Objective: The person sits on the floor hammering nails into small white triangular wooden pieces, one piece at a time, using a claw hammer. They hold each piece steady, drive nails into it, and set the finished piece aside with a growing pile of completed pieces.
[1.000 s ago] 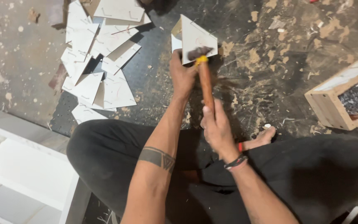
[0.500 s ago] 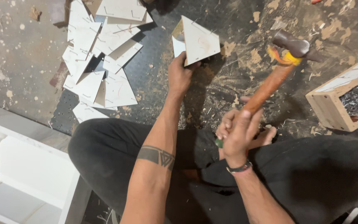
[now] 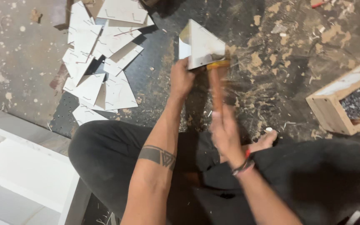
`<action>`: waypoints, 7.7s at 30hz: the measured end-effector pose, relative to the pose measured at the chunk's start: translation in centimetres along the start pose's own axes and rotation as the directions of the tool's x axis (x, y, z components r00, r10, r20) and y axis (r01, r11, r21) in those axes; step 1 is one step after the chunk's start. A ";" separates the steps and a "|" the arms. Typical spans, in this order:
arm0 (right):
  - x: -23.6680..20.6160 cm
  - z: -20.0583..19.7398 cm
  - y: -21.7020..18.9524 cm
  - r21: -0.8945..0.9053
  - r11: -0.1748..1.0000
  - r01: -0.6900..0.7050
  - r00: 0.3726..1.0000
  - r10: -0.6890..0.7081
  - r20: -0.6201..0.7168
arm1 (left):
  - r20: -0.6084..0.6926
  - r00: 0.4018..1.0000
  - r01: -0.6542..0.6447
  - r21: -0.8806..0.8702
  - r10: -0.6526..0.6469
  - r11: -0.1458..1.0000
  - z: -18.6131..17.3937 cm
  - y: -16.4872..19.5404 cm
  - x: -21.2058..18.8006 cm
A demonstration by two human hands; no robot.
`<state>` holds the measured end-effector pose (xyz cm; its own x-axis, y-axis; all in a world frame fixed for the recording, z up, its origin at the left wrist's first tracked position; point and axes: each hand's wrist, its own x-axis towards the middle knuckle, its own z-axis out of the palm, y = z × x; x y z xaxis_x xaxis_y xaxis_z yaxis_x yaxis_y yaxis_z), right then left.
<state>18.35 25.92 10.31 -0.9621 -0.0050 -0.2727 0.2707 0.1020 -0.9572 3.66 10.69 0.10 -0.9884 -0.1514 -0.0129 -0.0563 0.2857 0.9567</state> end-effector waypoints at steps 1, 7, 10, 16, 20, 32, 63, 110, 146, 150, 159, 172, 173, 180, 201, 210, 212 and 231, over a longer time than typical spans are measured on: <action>0.0 -0.7 0.1 0.042 0.995 -0.091 0.995 0.089 0.037 | 0.024 0.998 0.054 -0.035 -0.053 0.998 0.1 0.0 0.0; -0.9 -1.5 1.7 0.267 0.924 0.275 0.956 -0.234 -0.174 | 0.005 1.000 -0.012 0.074 0.012 0.997 -0.2 -0.3 -0.5; -0.6 -0.1 2.9 0.179 0.933 0.312 0.946 -0.287 -0.152 | 0.009 0.998 -0.060 0.021 0.060 0.998 -0.1 -0.5 -0.4; -0.2 -2.2 3.7 0.152 0.943 -0.297 0.951 0.278 0.134 | 0.012 0.983 -0.179 0.230 0.181 0.957 0.6 -1.3 -0.6; 0.4 -3.2 5.0 0.265 0.939 -0.221 0.967 0.246 -0.063 | 0.065 0.990 -0.132 0.110 0.125 0.985 0.4 -2.1 -1.2; 5.3 -7.7 11.5 0.097 0.983 -0.153 0.873 0.181 -0.452 | -0.089 0.983 -0.108 0.423 0.160 0.900 -2.8 5.0 1.1; 6.7 -9.3 3.2 -0.461 0.825 0.328 0.883 -0.441 -0.161 | 0.788 0.557 -0.798 0.420 0.263 0.431 6.0 13.6 -0.7; 9.3 -9.4 6.9 -0.303 0.939 0.164 0.965 -0.216 -0.146 | 0.458 0.866 -0.366 0.313 0.199 0.876 1.0 1.0 -1.6; 7.3 -10.1 4.3 -0.161 0.985 0.057 0.994 -0.071 -0.083 | 0.230 0.958 0.117 0.235 -0.172 0.965 3.0 -0.3 -4.0; 6.6 -8.8 4.1 -0.186 0.982 -0.023 0.997 0.010 -0.071 | 0.128 0.978 0.185 -0.148 -0.166 0.972 5.0 -1.7 -4.6; 7.0 -7.6 4.9 0.107 0.993 -0.039 0.999 0.038 0.015 | 0.302 0.940 0.244 -0.261 -0.161 0.934 5.5 -1.0 -3.2; 7.5 -7.9 3.4 0.263 0.962 -0.071 0.997 0.068 0.018 | 0.462 0.884 0.096 -0.033 -0.069 0.995 5.4 -1.0 -3.6; 7.5 -8.0 3.2 0.236 0.968 -0.080 0.997 0.080 0.012 | 0.462 0.885 0.075 -0.029 -0.053 0.997 5.5 -1.2 -3.7; 7.6 -7.6 2.5 0.194 0.975 -0.112 0.994 0.108 0.030 | 0.474 0.881 0.033 -0.049 -0.006 0.998 5.8 -1.9 -3.6; 5.6 -7.9 3.7 0.260 0.964 -0.062 0.997 0.073 -0.035 | 0.235 0.964 -0.152 0.092 0.127 0.984 4.8 4.7 -11.6; 6.4 -7.0 2.5 0.186 0.971 -0.150 0.984 0.166 -0.072 | 0.093 0.977 -0.209 0.226 0.193 0.951 5.9 4.9 -11.5; 6.3 -6.8 2.5 0.197 0.966 -0.166 0.979 0.186 -0.085 | 0.096 0.976 -0.213 0.232 0.196 0.949 6.0 4.7 -11.7; 6.3 -8.9 4.2 0.346 0.918 -0.193 0.975 0.219 -0.037 | -0.294 0.954 0.021 -0.138 -0.061 0.990 12.0 6.3 -12.7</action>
<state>13.19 35.16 5.42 -0.8798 0.0547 -0.4722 0.4459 -0.2493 -0.8597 14.13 25.73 2.78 -0.8980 -0.4397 0.0149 -0.0566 0.1490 0.9872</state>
